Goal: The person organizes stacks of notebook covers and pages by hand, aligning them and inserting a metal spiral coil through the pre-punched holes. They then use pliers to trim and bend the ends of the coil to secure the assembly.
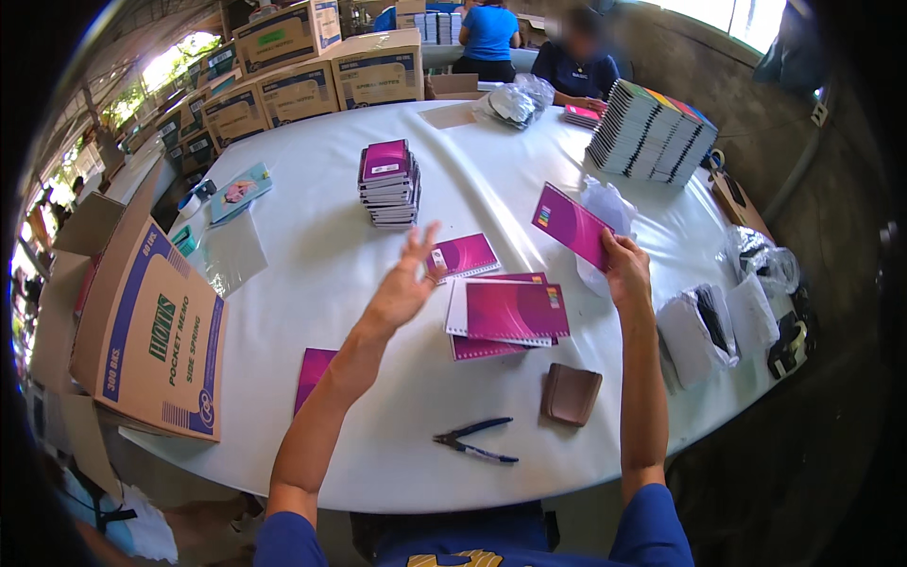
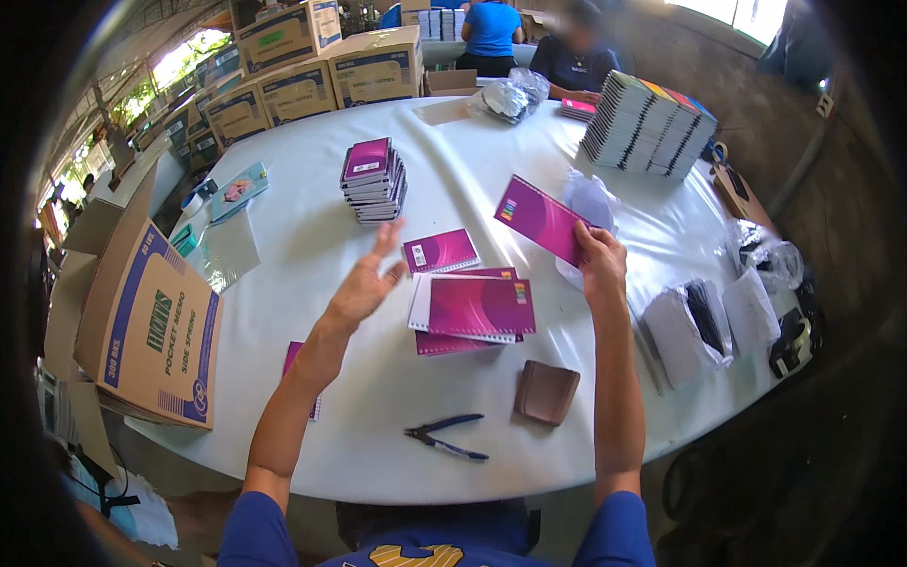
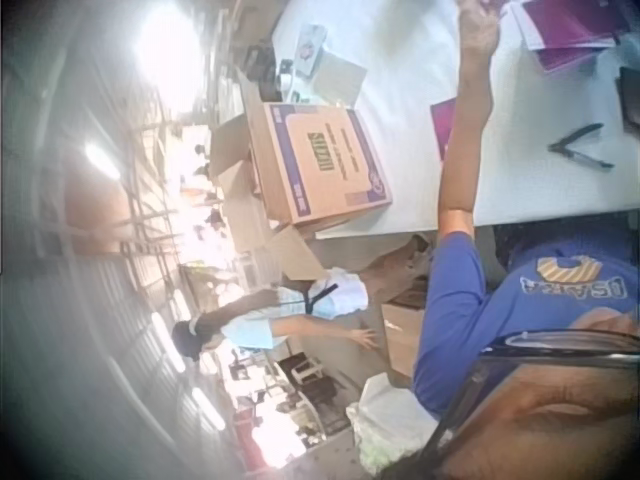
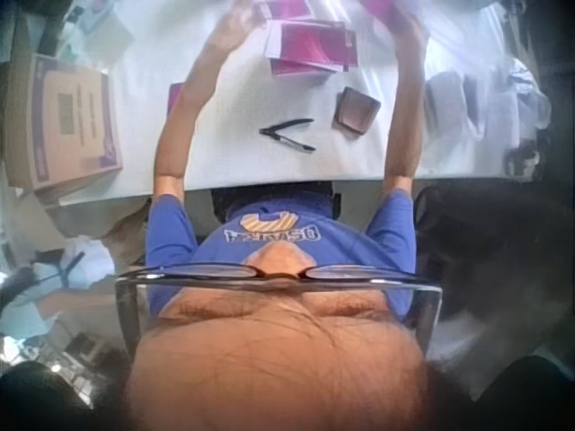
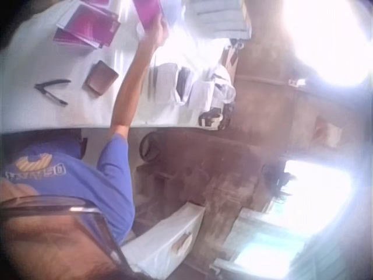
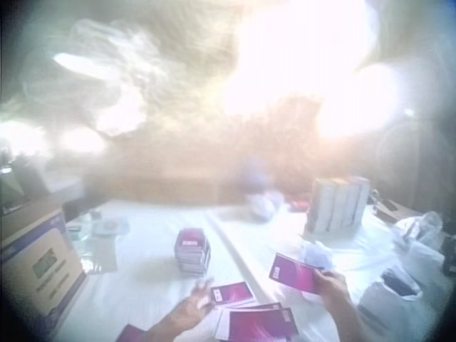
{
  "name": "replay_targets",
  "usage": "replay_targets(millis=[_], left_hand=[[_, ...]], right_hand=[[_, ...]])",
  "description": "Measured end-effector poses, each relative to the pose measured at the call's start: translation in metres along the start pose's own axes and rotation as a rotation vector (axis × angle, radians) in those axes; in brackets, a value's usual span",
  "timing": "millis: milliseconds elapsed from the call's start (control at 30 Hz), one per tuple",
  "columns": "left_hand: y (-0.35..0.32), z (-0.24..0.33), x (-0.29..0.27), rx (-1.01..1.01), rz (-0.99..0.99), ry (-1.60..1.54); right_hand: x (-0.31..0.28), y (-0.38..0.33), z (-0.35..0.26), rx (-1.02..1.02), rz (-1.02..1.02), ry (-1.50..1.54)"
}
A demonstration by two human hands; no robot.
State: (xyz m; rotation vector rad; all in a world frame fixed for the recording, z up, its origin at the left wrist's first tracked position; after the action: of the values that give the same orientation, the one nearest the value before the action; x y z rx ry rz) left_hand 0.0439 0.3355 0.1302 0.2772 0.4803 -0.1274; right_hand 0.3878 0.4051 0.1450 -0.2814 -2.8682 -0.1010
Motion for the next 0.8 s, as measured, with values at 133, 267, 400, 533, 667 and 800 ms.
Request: replay_targets(millis=[133,267,400,533,667,800], left_hand=[[0.027,-0.055,-0.017,0.068,0.076,0.339],[0.057,-0.097,0.01,0.129,-0.249,0.546],[0.087,-0.109,0.016,0.165,-0.46,0.62],[0.1,-0.097,0.021,0.173,-0.589,0.776],[0.1,-0.099,0.032,0.337,-0.604,1.072],[0.113,-0.084,0.009,0.276,-0.564,0.817]], right_hand=[[-0.002,0.03,0.021,-0.007,-0.051,-0.012],[0.016,0.041,0.032,0.01,-0.112,-0.032],[0.021,0.047,0.033,0.012,-0.122,-0.037],[-0.001,0.049,0.034,-0.013,-0.164,0.008],[-0.009,0.038,0.022,-0.041,-0.112,0.018],[0.014,-0.022,-0.034,-0.113,-0.097,0.031]])
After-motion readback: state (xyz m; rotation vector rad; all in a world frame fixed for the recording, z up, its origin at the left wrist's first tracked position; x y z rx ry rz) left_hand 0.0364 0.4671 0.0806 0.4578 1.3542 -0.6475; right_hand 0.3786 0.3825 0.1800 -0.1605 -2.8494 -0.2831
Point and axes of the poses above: each hand's wrist, its own y-axis towards the middle knuckle, its own x-axis out of the palm, z = x × y, the point moved 1 cm from there along y, towards the middle knuckle, and after that the axes turned 6 degrees about -y, right-handed, at the moved point
